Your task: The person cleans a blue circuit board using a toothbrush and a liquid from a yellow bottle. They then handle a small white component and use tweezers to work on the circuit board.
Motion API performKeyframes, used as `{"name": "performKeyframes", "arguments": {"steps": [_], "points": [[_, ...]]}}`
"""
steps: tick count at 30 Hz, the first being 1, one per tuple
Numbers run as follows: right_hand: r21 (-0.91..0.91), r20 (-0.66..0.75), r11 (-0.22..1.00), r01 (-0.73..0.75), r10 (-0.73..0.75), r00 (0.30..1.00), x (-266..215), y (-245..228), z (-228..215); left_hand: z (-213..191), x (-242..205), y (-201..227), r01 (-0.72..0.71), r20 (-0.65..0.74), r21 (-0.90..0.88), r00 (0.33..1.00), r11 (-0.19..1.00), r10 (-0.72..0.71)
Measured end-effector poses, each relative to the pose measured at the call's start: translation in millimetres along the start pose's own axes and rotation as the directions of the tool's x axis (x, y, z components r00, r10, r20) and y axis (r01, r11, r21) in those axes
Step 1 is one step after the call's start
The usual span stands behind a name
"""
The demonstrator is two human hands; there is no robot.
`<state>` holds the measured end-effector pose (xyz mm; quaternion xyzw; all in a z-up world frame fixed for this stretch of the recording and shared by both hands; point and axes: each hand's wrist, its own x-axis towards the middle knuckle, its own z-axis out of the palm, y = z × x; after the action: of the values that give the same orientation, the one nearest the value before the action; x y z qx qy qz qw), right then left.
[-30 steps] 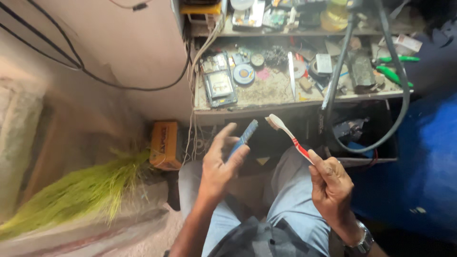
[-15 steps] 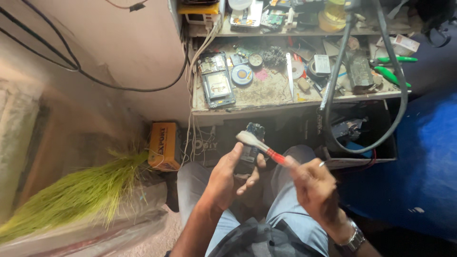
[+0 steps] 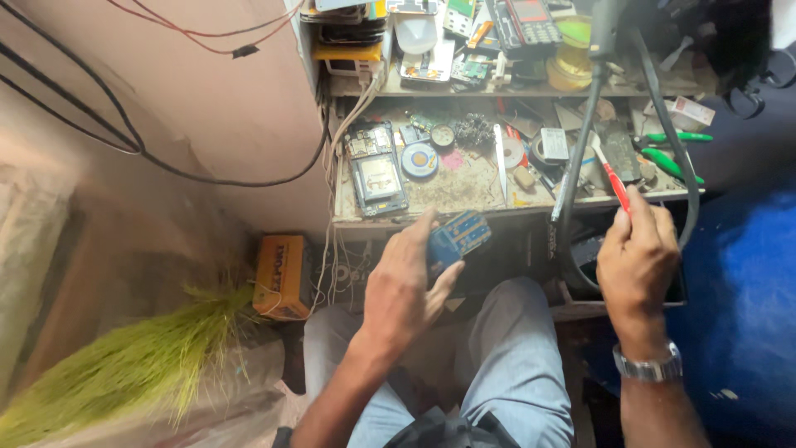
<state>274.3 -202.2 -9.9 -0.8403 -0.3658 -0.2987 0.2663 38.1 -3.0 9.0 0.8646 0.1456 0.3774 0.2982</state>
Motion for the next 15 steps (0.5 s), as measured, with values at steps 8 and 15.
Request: {"name": "performKeyframes", "arguments": {"steps": [8,15], "points": [[-0.057,0.162,0.993,0.101,-0.09,0.983,52.4,-2.3,39.4,32.9,60.2,-28.0,-0.215,0.079,0.19,0.976,0.958,0.203],[0.032,0.038,0.973,0.228,-0.229,0.973,97.4,-36.2,46.4,49.6,72.6,-42.8,-0.213,0.126,0.192,0.974,0.958,0.191]]}}
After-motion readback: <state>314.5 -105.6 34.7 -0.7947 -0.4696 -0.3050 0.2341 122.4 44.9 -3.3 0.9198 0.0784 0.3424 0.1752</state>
